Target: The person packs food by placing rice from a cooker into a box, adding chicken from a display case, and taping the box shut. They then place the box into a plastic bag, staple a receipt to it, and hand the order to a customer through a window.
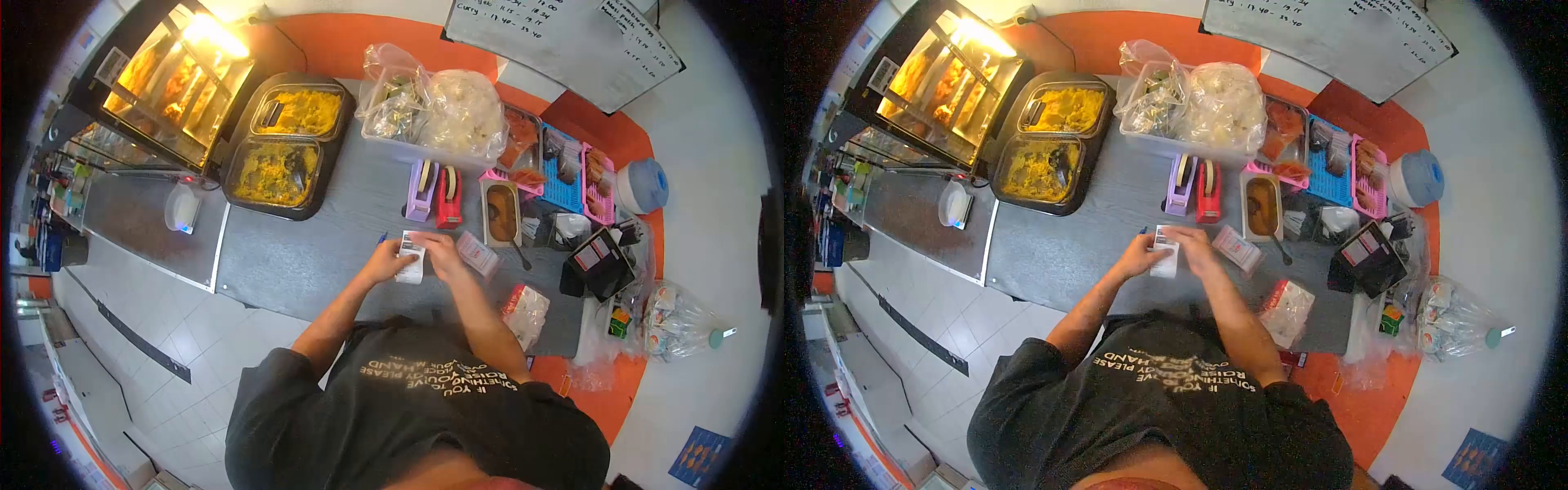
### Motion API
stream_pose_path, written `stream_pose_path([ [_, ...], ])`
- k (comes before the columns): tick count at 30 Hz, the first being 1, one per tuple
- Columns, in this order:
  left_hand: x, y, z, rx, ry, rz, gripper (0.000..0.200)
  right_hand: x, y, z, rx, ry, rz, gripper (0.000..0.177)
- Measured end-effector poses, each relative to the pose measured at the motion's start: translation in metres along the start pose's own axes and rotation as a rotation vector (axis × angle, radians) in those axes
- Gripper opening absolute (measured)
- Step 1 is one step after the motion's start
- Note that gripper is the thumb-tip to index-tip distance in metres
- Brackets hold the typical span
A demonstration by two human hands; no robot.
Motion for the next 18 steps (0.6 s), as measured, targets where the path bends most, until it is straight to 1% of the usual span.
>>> stream_pose_path([
  [1,-0.001,0.003,-0.003,0.002,-0.002,-0.006,0.032,0.0,-0.002,-0.006,-0.002,-0.002,0.006,0.024],
  [3,0.002,0.012,-0.01,0.015,0.176,0.03,0.032,0.023,-0.007,-0.011,-0.265,0.297,0.257,0.026],
  [4,0.01,0.022,-0.013,0.118,0.182,0.167,0.03,0.039,-0.003,-0.016,-0.299,0.309,0.41,0.033],
  [5,0.011,0.03,-0.012,0.117,0.182,0.166,0.03,0.044,-0.004,-0.015,-0.299,0.309,0.411,0.033],
  [7,0.019,0.046,-0.011,0.092,0.596,0.421,0.035,0.07,0.006,-0.011,-0.649,0.938,0.973,0.042],
  [8,0.019,0.049,-0.004,0.016,0.671,0.408,0.033,0.064,-0.003,-0.002,-0.655,0.936,0.971,0.042],
  [9,0.017,0.051,0.002,0.022,0.67,0.401,0.033,0.052,-0.017,0.019,-0.948,1.005,1.032,0.045],
  [10,0.019,0.055,0.011,-0.106,0.841,0.467,0.034,0.04,-0.028,0.04,-1.246,1.065,1.079,0.048],
  [11,0.023,0.061,0.021,-0.237,1.01,0.536,0.036,0.03,-0.043,0.059,-1.246,1.069,1.081,0.048],
  [12,0.025,0.065,0.03,-0.244,1.075,0.546,0.037,0.015,-0.071,0.081,-0.947,0.877,0.753,0.049],
  [13,0.028,0.072,0.039,-0.254,1.141,0.559,0.038,0.0,-0.09,0.089,-0.643,0.678,0.429,0.05],
  [14,0.038,0.075,0.043,-0.207,1.234,0.563,0.038,-0.007,-0.095,0.094,-0.679,0.497,0.197,0.04],
  [15,0.029,0.081,0.046,-0.217,1.24,0.565,0.038,-0.001,-0.088,0.09,-0.671,0.504,0.193,0.04],
  [17,0.015,0.092,0.056,-0.322,1.308,0.574,0.037,0.001,-0.079,0.086,-0.579,0.179,-0.012,0.03],
  [18,0.015,0.095,0.058,-0.284,1.358,0.534,0.039,0.002,-0.072,0.086,-0.524,0.023,-0.011,0.017],
])
Point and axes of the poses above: each hand's wrist, its own y-axis away from the middle knuckle, its own z-axis out of the back of the hand, x = y × z, the point moved 4 cm from there along -y, towards the middle knuckle, and after that the axes turned 12 degrees about -x, right-handed, at the moved point
